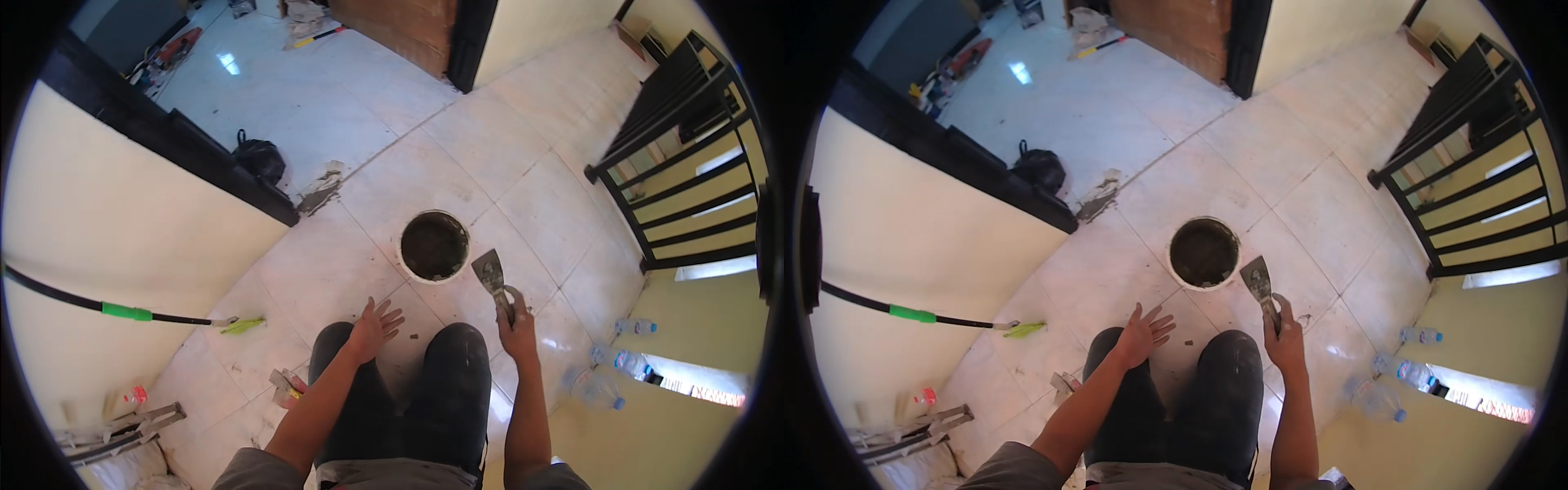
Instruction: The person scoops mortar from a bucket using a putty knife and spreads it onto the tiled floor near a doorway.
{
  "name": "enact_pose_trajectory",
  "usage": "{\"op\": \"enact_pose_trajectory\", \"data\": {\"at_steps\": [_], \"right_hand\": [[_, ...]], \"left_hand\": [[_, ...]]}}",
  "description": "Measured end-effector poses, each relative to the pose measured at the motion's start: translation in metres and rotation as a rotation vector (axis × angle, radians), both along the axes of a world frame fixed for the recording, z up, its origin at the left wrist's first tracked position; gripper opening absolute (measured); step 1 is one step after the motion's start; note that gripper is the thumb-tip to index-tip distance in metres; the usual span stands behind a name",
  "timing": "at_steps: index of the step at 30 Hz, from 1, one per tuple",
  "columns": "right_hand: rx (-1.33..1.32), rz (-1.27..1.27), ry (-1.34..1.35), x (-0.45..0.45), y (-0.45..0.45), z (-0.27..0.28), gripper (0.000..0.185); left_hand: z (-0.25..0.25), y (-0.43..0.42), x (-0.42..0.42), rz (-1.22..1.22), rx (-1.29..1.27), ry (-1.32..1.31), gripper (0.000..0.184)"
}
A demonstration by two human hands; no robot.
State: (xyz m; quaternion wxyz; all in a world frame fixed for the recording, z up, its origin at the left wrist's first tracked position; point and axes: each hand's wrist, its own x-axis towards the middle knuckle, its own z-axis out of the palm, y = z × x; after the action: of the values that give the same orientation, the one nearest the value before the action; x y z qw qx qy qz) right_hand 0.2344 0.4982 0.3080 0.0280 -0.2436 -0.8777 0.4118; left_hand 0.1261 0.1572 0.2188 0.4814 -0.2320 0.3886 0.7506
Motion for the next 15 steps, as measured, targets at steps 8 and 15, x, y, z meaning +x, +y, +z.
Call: {"op": "enact_pose_trajectory", "data": {"at_steps": [8, 15], "right_hand": [[0.553, 0.371, -0.193, -0.141, 0.001, 0.039, 0.024], [0.610, 0.373, -0.541, -0.166, -0.035, 0.039, 0.028]], "left_hand": [[-0.002, -0.079, 0.025, -0.226, -0.265, 0.413, 0.072], [0.001, -0.087, 0.028, 0.060, -0.180, 0.269, 0.067]]}}
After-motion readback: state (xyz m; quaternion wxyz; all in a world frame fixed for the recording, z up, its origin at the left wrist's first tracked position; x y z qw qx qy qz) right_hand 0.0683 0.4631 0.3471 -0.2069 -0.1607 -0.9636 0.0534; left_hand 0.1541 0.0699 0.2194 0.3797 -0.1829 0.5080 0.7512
